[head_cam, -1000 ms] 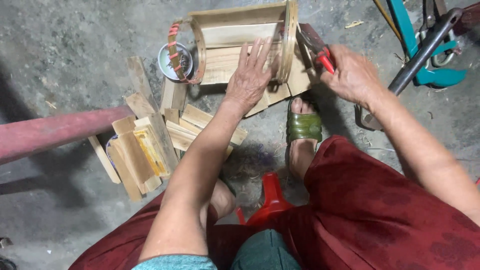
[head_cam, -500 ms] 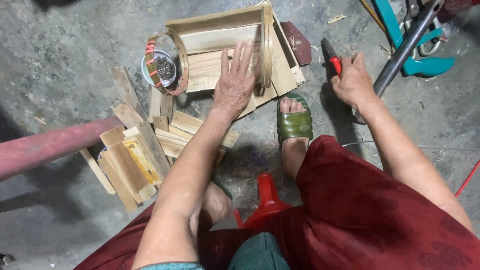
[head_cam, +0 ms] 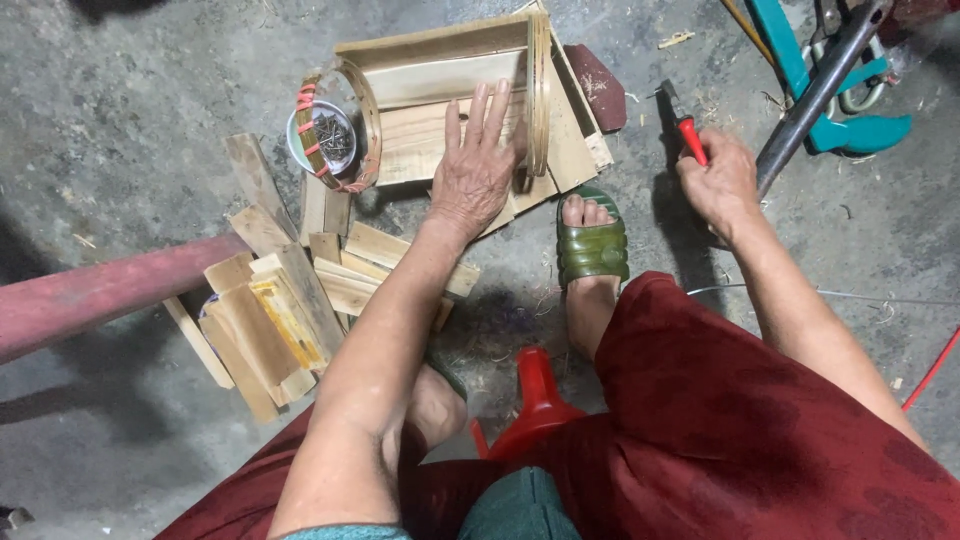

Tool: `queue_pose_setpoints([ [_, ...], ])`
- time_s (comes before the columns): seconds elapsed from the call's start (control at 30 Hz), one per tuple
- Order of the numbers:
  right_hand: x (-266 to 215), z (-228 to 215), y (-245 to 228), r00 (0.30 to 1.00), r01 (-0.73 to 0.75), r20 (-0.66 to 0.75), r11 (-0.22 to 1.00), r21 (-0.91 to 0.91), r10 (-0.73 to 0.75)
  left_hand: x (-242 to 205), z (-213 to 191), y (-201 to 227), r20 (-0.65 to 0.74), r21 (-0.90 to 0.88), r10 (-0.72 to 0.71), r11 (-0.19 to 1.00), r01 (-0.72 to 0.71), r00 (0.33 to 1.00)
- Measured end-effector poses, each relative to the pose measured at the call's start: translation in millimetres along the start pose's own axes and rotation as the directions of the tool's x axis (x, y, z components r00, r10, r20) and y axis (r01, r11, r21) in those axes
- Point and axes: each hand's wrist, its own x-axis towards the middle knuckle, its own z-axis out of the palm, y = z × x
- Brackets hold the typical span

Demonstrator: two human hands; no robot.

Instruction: The person assembles a small wooden frame by inserting wooden slats into a circular hoop and securing them with pliers. They repeatedly adjust the slats and tighten the hoop, then remove and reposition components to fit them properly.

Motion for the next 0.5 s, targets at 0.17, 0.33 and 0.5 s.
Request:
queue_pose_setpoints([
  [0.17, -15, -31, -43, 0.931, -0.362, 0.204, 0.832, 0.42, 0.303, 0, -1, 1, 0.018, 0.002, -0.006, 1.0, 0.006, 1.0],
  [0.33, -27, -48, -60, 0.917, -0.4, 0.25, 0.708, 0.582, 0.312, -7, -8, 5, 0.059, -0.107, -0.021, 0.994, 0.027, 0.998],
  [0.5, -42, -58, -69, 0.971, -0.234, 0.074, 0.826, 0.513, 0.229, -38, 3, 20, -0.038, -0.342, -0.242, 0.915, 0.215, 0.969],
])
